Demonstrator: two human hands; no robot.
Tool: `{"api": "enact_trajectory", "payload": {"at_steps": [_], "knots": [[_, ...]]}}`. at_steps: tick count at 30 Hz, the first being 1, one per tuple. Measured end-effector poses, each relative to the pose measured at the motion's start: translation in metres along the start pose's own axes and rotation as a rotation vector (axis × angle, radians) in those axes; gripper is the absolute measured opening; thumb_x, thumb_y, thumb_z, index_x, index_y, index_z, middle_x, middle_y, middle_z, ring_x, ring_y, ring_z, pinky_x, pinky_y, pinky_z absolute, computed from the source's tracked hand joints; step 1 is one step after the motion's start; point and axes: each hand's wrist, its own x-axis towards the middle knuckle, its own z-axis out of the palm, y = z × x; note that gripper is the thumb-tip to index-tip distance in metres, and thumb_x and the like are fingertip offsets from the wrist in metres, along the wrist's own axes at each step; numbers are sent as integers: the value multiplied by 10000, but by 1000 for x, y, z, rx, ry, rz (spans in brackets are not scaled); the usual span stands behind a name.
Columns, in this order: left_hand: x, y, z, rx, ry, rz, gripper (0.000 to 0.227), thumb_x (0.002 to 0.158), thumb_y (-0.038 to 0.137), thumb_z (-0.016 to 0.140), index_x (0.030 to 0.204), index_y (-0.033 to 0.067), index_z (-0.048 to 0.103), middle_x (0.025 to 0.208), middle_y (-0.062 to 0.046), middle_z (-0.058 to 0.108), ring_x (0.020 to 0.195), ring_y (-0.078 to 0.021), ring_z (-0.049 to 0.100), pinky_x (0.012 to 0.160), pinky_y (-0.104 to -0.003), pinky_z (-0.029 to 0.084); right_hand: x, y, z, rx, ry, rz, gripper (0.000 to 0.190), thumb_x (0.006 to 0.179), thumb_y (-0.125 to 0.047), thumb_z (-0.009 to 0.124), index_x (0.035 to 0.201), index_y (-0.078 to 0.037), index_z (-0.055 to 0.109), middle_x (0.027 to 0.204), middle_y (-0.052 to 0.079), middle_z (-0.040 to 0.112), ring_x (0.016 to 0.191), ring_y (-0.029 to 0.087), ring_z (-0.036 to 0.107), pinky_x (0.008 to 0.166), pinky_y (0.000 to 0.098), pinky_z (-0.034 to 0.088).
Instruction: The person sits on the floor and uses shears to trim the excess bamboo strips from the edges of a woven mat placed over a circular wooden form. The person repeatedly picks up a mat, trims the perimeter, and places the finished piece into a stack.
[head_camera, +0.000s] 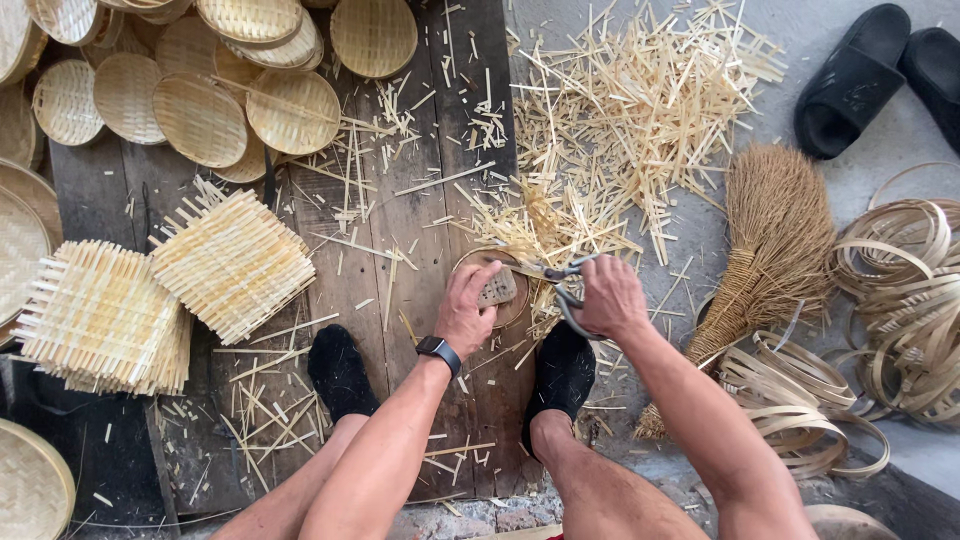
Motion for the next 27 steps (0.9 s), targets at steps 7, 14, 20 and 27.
{"api": "enact_trajectory", "payload": {"at_steps": [7, 14, 20, 27], "knots": [[-3, 15, 1, 115, 83, -65, 752, 600, 116, 842, 1312, 265, 650, 1338, -203, 414, 1252, -406, 442, 1053, -485, 440, -7, 15, 12, 107, -178, 90, 299, 918, -303, 592, 1042, -34, 634, 922, 145, 650, 855, 275, 660, 749, 428, 554], [-1, 18, 11, 117, 22, -50, 565, 670, 192, 850, 1214, 278, 725, 1320, -142, 449, 1252, -384, 451, 1107, -486, 439, 4, -10, -20, 1, 32, 11, 559, 793, -536, 647, 962, -3, 639, 878, 154, 640, 816, 267, 639, 733, 399, 553], [2, 16, -3, 136, 86, 94, 557, 599, 170, 853, 1139, 244, 740, 1366, -176, 400, 1293, -425, 376, 1107, -515, 406, 6, 17, -3, 133, -324, 130, 329, 961, -363, 543, 1081, -71, 635, 912, 96, 653, 791, 214, 645, 714, 384, 562], [3, 9, 0, 162, -47, 115, 478, 645, 80, 798, 1087, 259, 771, 1352, -132, 418, 1339, -397, 381, 1147, -476, 408, -2, 7, -23, 164, -197, 115, 535, 906, -513, 640, 1072, -7, 595, 917, 150, 624, 829, 267, 620, 762, 404, 534]]}}
